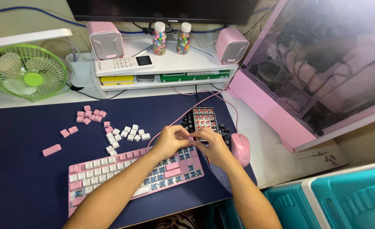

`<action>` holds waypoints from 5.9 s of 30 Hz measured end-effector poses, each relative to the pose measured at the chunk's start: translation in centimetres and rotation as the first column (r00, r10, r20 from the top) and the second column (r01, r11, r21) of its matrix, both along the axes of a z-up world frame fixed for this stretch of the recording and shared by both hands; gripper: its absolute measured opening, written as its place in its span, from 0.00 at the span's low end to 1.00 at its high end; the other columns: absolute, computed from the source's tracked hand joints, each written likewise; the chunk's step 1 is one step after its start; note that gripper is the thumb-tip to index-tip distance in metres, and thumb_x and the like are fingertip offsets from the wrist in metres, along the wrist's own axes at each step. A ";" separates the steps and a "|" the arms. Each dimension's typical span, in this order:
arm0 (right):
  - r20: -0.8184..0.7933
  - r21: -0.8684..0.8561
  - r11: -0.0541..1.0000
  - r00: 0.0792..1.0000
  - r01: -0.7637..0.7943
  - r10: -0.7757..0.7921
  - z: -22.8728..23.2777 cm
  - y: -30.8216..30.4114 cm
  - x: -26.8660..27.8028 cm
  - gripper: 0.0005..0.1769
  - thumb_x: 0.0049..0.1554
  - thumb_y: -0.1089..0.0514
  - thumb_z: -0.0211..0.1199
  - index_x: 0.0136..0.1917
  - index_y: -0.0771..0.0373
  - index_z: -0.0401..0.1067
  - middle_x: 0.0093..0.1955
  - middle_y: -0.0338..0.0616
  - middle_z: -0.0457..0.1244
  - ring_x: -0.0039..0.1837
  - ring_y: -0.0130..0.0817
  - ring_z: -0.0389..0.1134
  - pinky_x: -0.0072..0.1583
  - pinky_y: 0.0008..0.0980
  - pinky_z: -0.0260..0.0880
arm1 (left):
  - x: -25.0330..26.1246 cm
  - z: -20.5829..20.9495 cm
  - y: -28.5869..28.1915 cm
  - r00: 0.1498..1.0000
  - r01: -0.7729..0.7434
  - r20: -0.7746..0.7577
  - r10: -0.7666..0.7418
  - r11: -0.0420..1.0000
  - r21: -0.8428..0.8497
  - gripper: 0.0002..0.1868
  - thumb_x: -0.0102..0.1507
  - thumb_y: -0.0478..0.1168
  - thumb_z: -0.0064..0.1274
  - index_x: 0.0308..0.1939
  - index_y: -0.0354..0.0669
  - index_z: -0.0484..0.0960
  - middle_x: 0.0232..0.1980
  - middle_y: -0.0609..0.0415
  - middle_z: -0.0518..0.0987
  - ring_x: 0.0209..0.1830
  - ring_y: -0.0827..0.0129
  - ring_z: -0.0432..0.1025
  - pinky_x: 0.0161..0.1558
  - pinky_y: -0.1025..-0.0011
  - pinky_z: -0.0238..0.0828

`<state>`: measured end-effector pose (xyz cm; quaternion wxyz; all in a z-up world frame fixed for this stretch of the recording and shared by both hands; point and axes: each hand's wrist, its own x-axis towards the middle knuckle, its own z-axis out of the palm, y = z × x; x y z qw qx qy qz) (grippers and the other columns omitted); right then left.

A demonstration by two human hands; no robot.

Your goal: The person assembles a mechanical keyboard by placing pink and white keycaps onto the keyboard switches one by one. They pick keycaps from piles on the desk and press them into place across the keyboard surface.

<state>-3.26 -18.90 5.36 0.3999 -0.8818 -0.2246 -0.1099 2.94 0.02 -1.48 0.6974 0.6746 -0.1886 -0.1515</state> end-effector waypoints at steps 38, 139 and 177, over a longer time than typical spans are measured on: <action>0.086 -0.113 0.989 0.990 -0.099 0.109 -5.0 -1.3 2.6 0.07 0.50 0.65 0.69 0.44 0.62 0.77 0.48 0.38 0.68 0.55 0.38 0.67 0.59 0.35 0.62 | 1.0 0.6 -0.6 0.970 -0.172 0.236 0.067 0.872 0.459 0.06 0.51 0.37 0.65 0.31 0.40 0.87 0.33 0.52 0.86 0.30 0.66 0.80 0.36 0.67 0.77; 0.207 -0.094 0.977 0.956 -0.190 0.206 -0.8 21.7 11.2 0.15 0.44 0.64 0.70 0.46 0.62 0.74 0.44 0.44 0.65 0.48 0.42 0.69 0.51 0.40 0.65 | 2.8 2.0 21.2 0.559 -0.637 0.773 0.300 0.752 0.169 0.16 0.54 0.34 0.65 0.46 0.43 0.82 0.46 0.58 0.82 0.52 0.62 0.71 0.55 0.60 0.59; -0.063 -0.048 0.998 0.997 -0.051 0.048 -3.1 1.2 -0.7 0.11 0.46 0.65 0.71 0.44 0.60 0.76 0.38 0.39 0.61 0.42 0.35 0.64 0.46 0.33 0.65 | -5.7 1.4 1.7 0.718 -0.362 0.696 -0.010 0.849 0.385 0.08 0.53 0.35 0.62 0.36 0.42 0.84 0.39 0.57 0.81 0.46 0.62 0.69 0.49 0.60 0.54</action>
